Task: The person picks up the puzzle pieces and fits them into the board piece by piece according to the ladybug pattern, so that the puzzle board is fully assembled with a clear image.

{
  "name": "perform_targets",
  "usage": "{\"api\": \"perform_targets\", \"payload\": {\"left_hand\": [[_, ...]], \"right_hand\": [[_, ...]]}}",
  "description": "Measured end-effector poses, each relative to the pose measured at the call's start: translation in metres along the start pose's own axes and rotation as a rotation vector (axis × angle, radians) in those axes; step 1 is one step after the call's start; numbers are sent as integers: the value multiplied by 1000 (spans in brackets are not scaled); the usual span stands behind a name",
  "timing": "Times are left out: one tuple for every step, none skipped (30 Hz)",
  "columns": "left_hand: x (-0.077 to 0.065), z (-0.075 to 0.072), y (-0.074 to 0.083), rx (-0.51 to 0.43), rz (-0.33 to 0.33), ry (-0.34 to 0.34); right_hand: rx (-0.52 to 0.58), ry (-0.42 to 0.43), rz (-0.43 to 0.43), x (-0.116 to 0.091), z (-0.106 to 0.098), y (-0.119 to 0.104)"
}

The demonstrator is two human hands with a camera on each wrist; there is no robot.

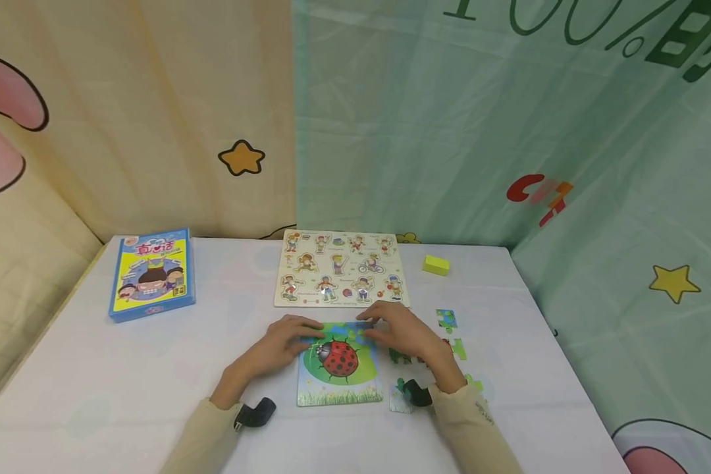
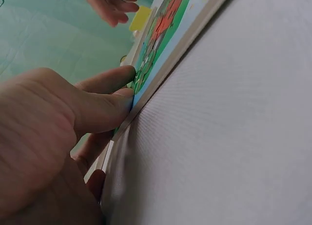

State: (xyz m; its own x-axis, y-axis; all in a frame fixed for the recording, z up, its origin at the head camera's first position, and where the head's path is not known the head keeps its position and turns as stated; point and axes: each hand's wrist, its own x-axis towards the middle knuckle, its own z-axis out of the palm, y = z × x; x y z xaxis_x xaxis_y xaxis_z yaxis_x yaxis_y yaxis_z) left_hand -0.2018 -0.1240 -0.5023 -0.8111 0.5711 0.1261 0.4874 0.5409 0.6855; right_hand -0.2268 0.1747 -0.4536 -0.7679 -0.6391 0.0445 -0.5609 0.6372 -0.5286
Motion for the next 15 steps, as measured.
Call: {"api": "perform_targets", "payload": {"left_hand": [[0, 0, -1, -12, -7, -2], [0, 0, -1, -20, -7, -2], [0, 0, -2, -28, -8, -1], [-1, 0, -2, -32, -8, 0], [-1, 0, -3, -33, -7, 2], [-1, -1, -3, -36, -6, 3], [-1, -1, -4, -36, -6, 4], [-1, -1, -4, -40, -7, 4], [-1, -1, -4, -39, -6, 4], [-1, -1, -4, -40, -6, 3], [0, 0, -4, -42, -8, 1], [0, 0, -4, -43, -9, -1], [0, 0, -4, -44, -9, -3], [0, 1, -4, -46, -11, -4], [0, 1, -3, -48, -12, -6]], "right_hand": [[1, 13, 6, -3, -3, 5], [0, 27, 14, -6, -6, 9], [-4, 40, 25, -10, -9, 14], [-9, 54, 34, -13, -11, 19], [-7, 64, 46, -16, -15, 23], [-9, 74, 56, -20, -17, 28], [-6, 84, 70, -24, -20, 32], [-5, 92, 82, -27, -23, 36], [1, 98, 95, -31, -26, 40], [3, 104, 108, -35, -29, 45], [2, 110, 129, -39, -31, 49], [-1, 117, 153, -43, -33, 53], [1, 121, 182, -47, -36, 57], [-5, 126, 204, -51, -38, 61], [-9, 132, 235, -55, -40, 64]]}}
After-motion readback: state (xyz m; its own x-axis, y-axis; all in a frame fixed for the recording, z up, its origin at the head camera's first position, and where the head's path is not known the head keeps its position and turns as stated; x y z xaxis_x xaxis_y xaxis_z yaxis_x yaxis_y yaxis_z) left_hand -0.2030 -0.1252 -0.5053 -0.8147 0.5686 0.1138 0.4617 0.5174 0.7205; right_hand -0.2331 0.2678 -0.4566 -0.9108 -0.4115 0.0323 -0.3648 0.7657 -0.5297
